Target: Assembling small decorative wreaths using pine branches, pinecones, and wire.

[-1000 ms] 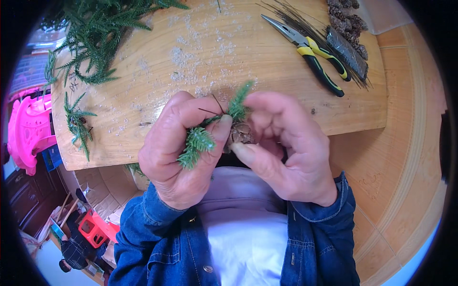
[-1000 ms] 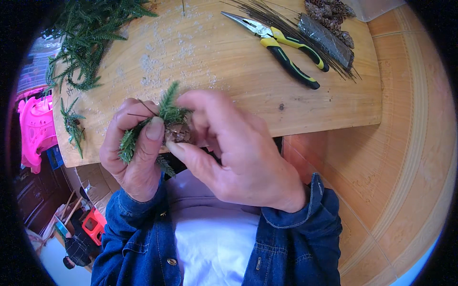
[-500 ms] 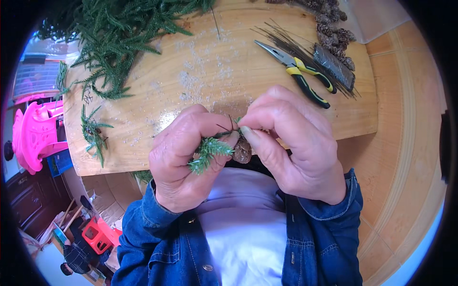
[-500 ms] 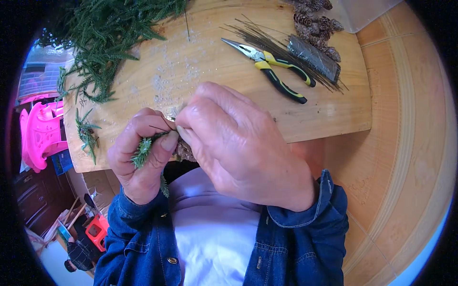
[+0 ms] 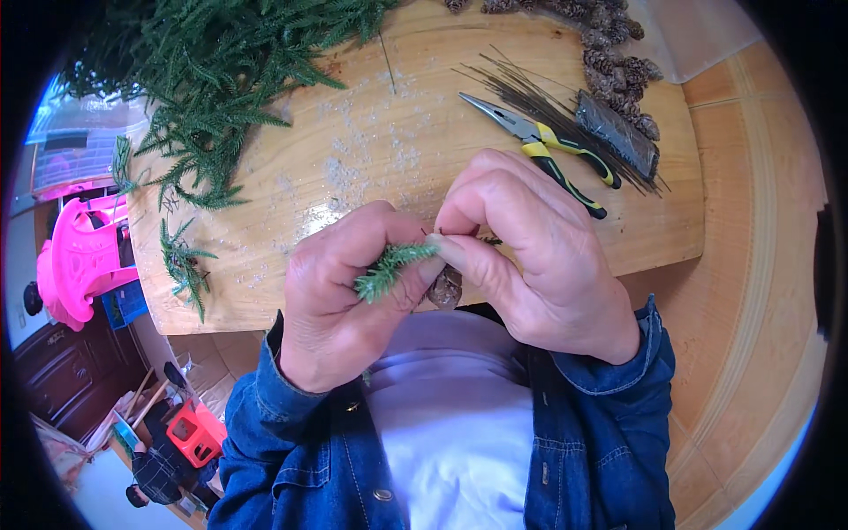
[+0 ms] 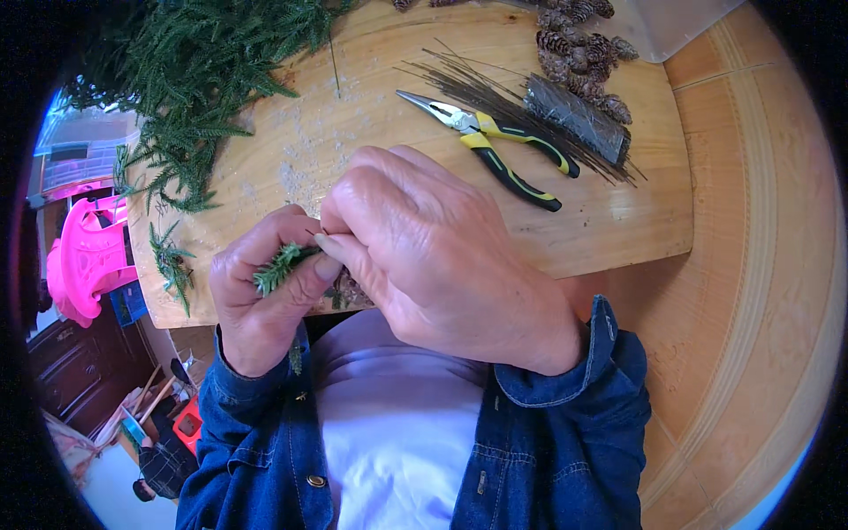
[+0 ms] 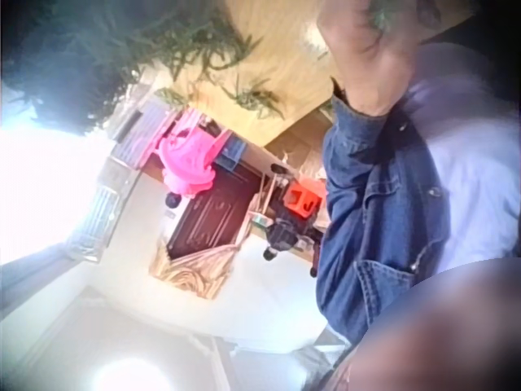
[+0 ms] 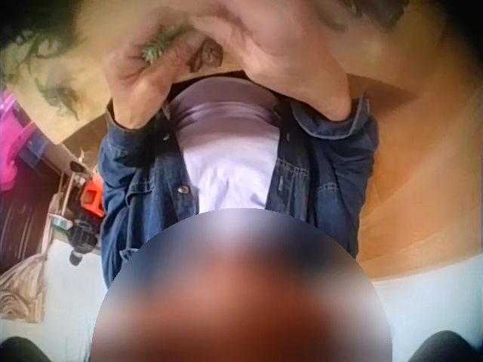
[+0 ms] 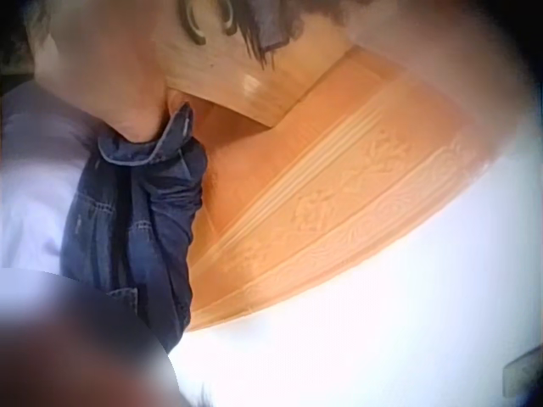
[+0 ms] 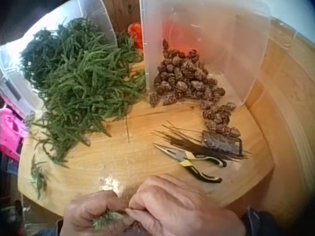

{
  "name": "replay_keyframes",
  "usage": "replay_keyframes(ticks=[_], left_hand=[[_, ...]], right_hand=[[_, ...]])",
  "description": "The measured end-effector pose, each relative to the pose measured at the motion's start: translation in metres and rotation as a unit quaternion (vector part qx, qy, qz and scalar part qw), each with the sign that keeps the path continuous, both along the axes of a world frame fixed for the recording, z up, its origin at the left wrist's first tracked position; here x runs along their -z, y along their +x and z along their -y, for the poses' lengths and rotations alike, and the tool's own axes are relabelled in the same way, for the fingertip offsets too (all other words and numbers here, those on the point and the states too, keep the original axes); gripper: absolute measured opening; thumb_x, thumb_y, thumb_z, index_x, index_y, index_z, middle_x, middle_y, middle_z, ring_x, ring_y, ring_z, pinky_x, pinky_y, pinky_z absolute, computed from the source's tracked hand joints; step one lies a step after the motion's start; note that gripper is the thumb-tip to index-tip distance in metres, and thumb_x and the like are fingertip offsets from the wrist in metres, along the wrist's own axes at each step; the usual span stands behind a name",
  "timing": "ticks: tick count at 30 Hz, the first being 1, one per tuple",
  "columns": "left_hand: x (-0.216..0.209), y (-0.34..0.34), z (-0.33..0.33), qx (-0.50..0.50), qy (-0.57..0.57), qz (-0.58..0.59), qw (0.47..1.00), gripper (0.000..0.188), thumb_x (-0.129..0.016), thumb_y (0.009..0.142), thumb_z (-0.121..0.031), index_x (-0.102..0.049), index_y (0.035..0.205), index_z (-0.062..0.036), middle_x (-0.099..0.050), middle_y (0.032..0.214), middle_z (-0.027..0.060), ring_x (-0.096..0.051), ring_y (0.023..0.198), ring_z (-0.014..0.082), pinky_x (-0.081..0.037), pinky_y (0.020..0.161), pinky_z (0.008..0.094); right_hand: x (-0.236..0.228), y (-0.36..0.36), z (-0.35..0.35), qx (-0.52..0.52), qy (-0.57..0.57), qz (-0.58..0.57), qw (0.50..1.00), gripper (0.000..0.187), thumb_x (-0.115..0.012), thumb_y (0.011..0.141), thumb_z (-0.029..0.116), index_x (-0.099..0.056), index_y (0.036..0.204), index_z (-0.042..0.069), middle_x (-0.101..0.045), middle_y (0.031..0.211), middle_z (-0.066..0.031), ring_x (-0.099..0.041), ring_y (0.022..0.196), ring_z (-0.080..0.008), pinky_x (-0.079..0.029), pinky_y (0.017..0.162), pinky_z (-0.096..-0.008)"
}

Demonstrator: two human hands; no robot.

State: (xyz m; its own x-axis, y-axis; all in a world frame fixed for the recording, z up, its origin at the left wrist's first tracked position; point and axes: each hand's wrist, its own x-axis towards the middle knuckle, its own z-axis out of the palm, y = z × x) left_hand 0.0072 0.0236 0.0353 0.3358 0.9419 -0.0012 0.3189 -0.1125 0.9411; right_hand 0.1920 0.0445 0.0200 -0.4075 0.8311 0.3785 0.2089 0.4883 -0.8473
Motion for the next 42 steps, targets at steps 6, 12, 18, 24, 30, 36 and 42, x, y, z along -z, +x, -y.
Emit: replay_keyframes(ticks=[6,12,18,24,30,36,42], left_hand=[[-0.013,0.006,-0.002,-0.033,-0.186,0.147,0.971,0.007,-0.065,0.086,-0.003,-0.061,0.091,0.0007,-0.063,0.080,0.0041,-0.059,0.073,0.0095,-0.046,0.062,0.0242],[-0.009,-0.007,-0.010,-0.003,-0.329,0.215,0.920,0.010,-0.065,0.086,-0.002,-0.062,0.094,0.0035,-0.065,0.082,0.0044,-0.059,0.074,0.0094,-0.047,0.067,0.0226],[0.001,-0.016,-0.013,0.022,-0.380,0.262,0.887,0.014,-0.066,0.085,-0.002,-0.062,0.097,0.0047,-0.065,0.086,0.0055,-0.059,0.078,0.0099,-0.047,0.071,0.0230],[-0.001,-0.017,-0.012,0.037,-0.395,0.279,0.874,0.020,-0.066,0.084,0.000,-0.061,0.103,0.0046,-0.064,0.089,0.0046,-0.059,0.080,0.0098,-0.048,0.073,0.0241],[-0.002,-0.015,-0.003,-0.002,-0.380,0.290,0.879,0.023,-0.065,0.083,0.003,-0.060,0.106,0.0037,-0.064,0.091,0.0030,-0.058,0.081,0.0087,-0.047,0.073,0.0229],[0.006,-0.014,0.009,-0.033,-0.309,0.236,0.921,0.022,-0.065,0.084,0.002,-0.061,0.106,0.0013,-0.063,0.089,0.0012,-0.056,0.080,0.0064,-0.046,0.071,0.0212],[0.005,-0.017,0.011,-0.018,-0.263,0.192,0.945,0.019,-0.064,0.085,0.002,-0.062,0.103,0.0004,-0.062,0.087,0.0001,-0.054,0.078,0.0047,-0.045,0.068,0.0202]], right_hand=[[0.008,0.005,-0.005,-0.035,0.034,-0.035,0.998,0.016,-0.067,0.077,-0.001,-0.052,0.084,0.001,-0.053,0.076,-0.0103,-0.050,0.066,-0.0246,-0.041,0.060,-0.0320],[0.006,0.005,-0.006,-0.054,0.088,-0.018,0.995,0.017,-0.067,0.074,-0.001,-0.054,0.084,0.000,-0.054,0.078,-0.0110,-0.052,0.067,-0.0249,-0.042,0.059,-0.0317],[0.000,-0.001,-0.008,-0.086,0.116,-0.047,0.988,0.016,-0.068,0.070,0.000,-0.056,0.081,-0.001,-0.058,0.081,-0.0116,-0.054,0.067,-0.0241,-0.043,0.056,-0.0315],[-0.003,0.001,-0.015,-0.135,0.112,-0.027,0.984,0.015,-0.067,0.070,0.000,-0.056,0.080,-0.001,-0.059,0.082,-0.0116,-0.055,0.065,-0.0236,-0.044,0.055,-0.0316],[-0.004,0.000,-0.018,-0.142,0.108,0.056,0.982,0.011,-0.064,0.072,0.001,-0.056,0.079,-0.001,-0.059,0.081,-0.0120,-0.056,0.065,-0.0241,-0.043,0.053,-0.0317],[-0.012,-0.003,-0.017,-0.140,0.113,0.142,0.973,0.010,-0.061,0.072,0.005,-0.055,0.078,0.000,-0.057,0.079,-0.0109,-0.057,0.066,-0.0241,-0.044,0.052,-0.0319],[-0.018,-0.004,-0.018,-0.168,0.140,0.192,0.957,0.013,-0.061,0.071,0.007,-0.054,0.080,0.000,-0.055,0.079,-0.0101,-0.056,0.067,-0.0233,-0.043,0.050,-0.0318]])
